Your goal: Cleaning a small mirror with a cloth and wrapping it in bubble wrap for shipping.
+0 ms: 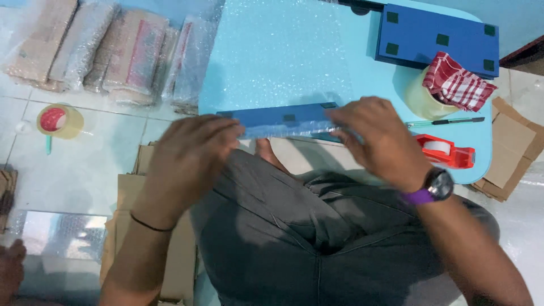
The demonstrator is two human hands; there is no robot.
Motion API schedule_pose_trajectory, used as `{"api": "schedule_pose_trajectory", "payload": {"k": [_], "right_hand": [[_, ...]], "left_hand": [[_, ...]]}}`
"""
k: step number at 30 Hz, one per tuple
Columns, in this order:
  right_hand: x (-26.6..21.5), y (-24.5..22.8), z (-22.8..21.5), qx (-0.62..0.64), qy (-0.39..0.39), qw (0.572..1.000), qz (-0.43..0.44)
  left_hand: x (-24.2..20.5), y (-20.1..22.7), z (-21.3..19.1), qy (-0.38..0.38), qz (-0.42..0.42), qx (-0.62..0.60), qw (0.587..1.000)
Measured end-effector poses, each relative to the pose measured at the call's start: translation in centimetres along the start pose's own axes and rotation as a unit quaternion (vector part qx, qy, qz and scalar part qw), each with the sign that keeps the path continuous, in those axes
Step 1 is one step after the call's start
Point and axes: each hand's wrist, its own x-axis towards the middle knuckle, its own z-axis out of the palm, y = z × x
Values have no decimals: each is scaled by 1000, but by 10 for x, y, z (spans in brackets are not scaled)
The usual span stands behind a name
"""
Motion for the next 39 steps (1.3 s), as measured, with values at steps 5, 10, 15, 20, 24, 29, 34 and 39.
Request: {"api": "schedule_pose_trajectory", "payload": {"k": [5, 10, 15, 20, 24, 29, 34, 39], "right_hand": [[32, 7, -30, 38, -27, 998, 35], [42, -2, -46, 60, -39, 997, 8], [34, -11, -47, 94, -47, 994, -8], [7, -1, -32, 56, -45, 995, -72], [-7, -12, -29, -34, -34, 991, -127], [-18, -15, -22, -16, -43, 990, -131], [-20, -16, -19, -39, -28, 986, -157], [-34, -5, -5, 6, -22, 988, -151]], "left_hand": [[6, -32, -13, 74, -88, -177, 978], [41, -86, 7, 53, -151, -314, 936], [83, -121, 42, -106, -82, -156, 979], [95, -129, 55, -191, -116, -43, 974], [82, -146, 76, -136, -49, 4, 990], [85, -141, 77, -144, -53, -4, 988], [87, -139, 76, -145, -53, -10, 988], [86, -140, 78, -140, -56, -13, 988]]}}
